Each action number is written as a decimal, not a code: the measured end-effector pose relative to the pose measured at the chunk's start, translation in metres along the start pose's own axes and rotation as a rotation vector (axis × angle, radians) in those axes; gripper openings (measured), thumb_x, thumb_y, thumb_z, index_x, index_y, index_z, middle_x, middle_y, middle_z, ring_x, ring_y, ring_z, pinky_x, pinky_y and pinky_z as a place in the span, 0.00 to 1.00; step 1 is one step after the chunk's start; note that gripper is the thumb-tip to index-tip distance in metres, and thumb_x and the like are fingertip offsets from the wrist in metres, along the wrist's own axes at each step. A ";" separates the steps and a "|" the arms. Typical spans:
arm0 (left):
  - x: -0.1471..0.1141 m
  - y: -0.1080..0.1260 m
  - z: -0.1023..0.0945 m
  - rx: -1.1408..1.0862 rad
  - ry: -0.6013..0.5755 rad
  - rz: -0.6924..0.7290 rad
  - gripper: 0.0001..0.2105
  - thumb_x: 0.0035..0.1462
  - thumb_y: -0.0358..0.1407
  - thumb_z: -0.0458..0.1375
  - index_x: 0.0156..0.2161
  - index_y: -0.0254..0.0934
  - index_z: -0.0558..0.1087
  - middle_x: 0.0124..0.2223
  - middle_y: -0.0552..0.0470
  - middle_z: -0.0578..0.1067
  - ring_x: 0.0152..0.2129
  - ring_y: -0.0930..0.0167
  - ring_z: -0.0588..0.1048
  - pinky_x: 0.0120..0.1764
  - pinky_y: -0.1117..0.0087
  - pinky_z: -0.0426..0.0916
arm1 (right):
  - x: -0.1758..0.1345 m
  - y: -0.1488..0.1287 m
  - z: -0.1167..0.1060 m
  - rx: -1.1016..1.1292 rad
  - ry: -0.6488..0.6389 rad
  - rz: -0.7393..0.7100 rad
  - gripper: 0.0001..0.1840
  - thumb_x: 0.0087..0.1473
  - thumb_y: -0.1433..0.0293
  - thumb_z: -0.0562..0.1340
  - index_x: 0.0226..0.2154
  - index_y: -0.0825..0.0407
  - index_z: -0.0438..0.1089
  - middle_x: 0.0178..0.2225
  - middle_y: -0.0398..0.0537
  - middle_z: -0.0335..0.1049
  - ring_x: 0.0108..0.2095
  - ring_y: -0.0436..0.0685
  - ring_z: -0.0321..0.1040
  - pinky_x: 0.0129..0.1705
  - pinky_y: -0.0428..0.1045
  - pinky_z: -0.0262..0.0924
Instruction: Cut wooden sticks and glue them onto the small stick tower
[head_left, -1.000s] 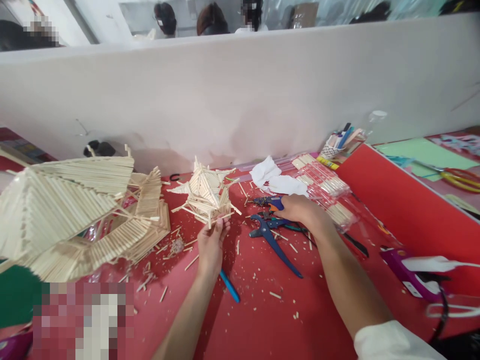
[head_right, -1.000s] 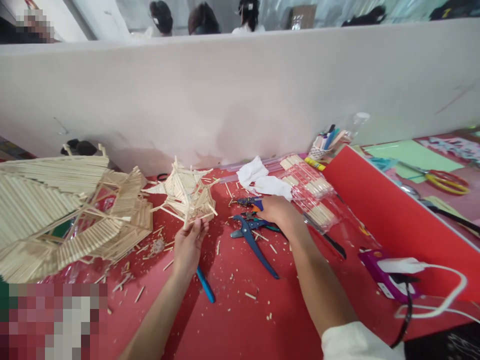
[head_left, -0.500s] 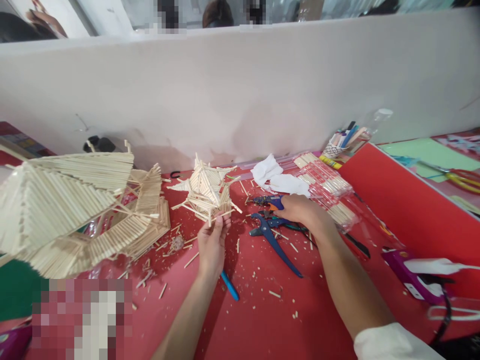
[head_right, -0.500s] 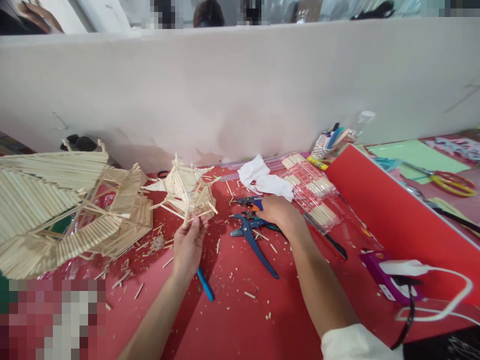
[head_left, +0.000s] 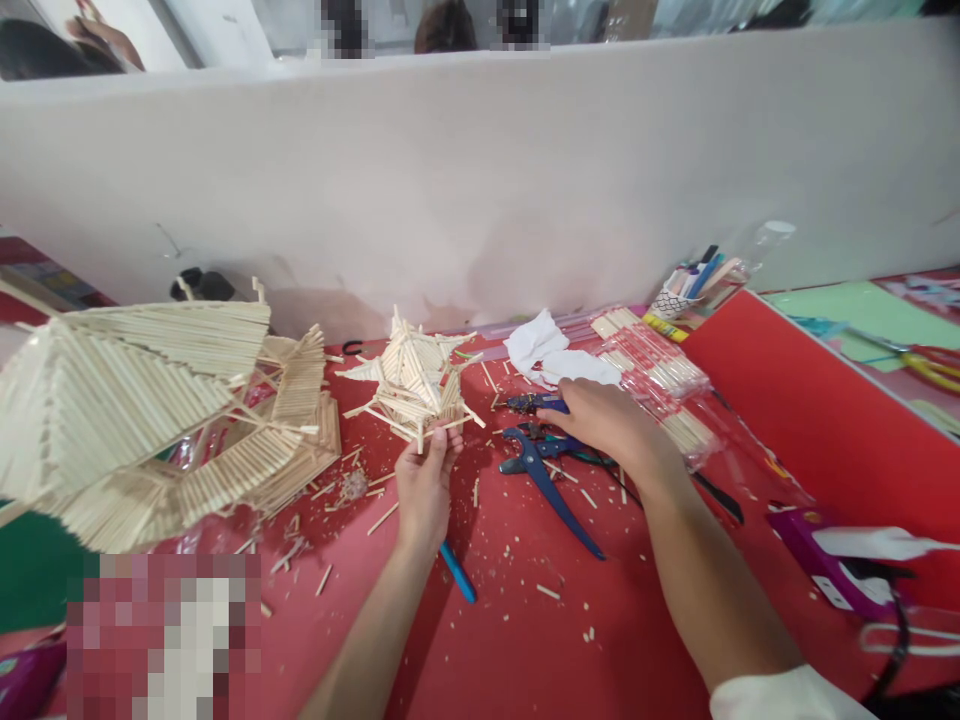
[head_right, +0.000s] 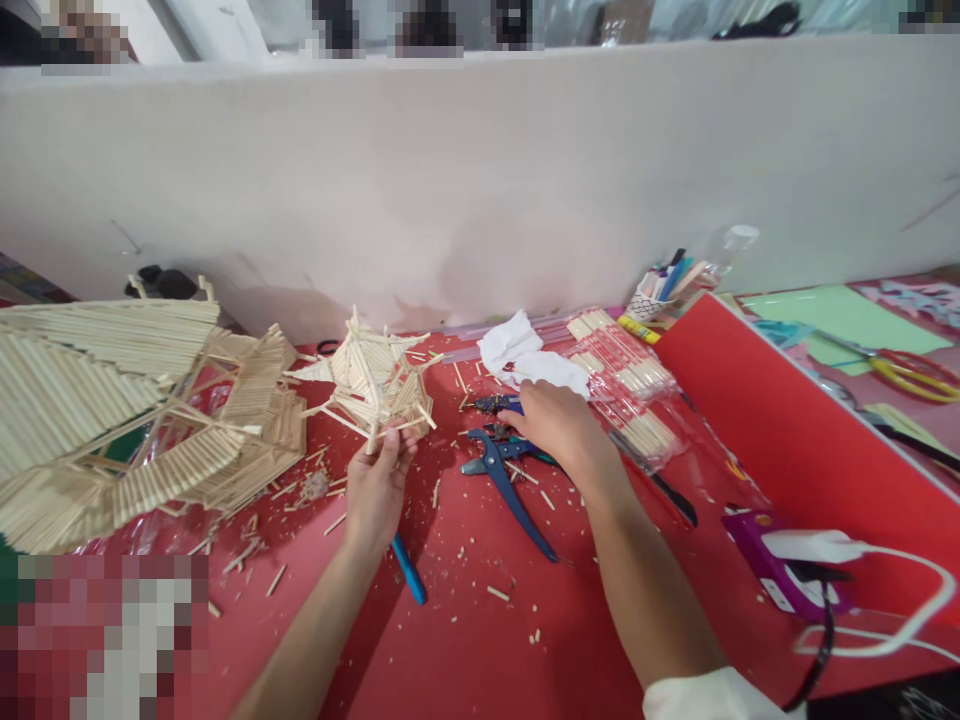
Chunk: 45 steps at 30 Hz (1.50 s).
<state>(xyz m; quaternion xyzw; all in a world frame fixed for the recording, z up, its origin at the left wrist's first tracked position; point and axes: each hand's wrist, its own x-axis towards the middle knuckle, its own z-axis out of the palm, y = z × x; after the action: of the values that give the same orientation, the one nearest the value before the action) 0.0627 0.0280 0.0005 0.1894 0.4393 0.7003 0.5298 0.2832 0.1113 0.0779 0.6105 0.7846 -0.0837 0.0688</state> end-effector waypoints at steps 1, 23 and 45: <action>0.000 0.000 0.000 0.000 -0.001 0.001 0.18 0.46 0.46 0.74 0.38 0.35 0.81 0.35 0.52 0.80 0.32 0.75 0.78 0.47 0.69 0.73 | -0.003 -0.003 -0.003 0.038 0.044 -0.046 0.22 0.66 0.56 0.58 0.49 0.56 0.73 0.46 0.63 0.77 0.46 0.68 0.75 0.44 0.54 0.63; -0.004 0.005 0.009 -0.061 0.024 -0.001 0.19 0.39 0.42 0.77 0.36 0.36 0.82 0.35 0.52 0.82 0.31 0.74 0.78 0.41 0.72 0.73 | -0.006 -0.057 0.002 0.681 0.196 -0.612 0.18 0.63 0.68 0.62 0.56 0.46 0.72 0.47 0.48 0.77 0.40 0.54 0.71 0.46 0.52 0.65; -0.008 0.005 0.019 -0.164 0.068 -0.044 0.19 0.36 0.38 0.78 0.36 0.37 0.82 0.37 0.51 0.83 0.34 0.74 0.79 0.43 0.73 0.72 | 0.001 -0.056 0.008 0.771 0.199 -0.623 0.16 0.60 0.68 0.65 0.51 0.47 0.74 0.42 0.46 0.77 0.35 0.53 0.69 0.41 0.50 0.63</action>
<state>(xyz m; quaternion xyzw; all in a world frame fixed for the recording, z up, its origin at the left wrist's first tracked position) 0.0766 0.0288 0.0168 0.1118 0.4026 0.7281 0.5434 0.2287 0.0967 0.0729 0.3335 0.8443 -0.3253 -0.2650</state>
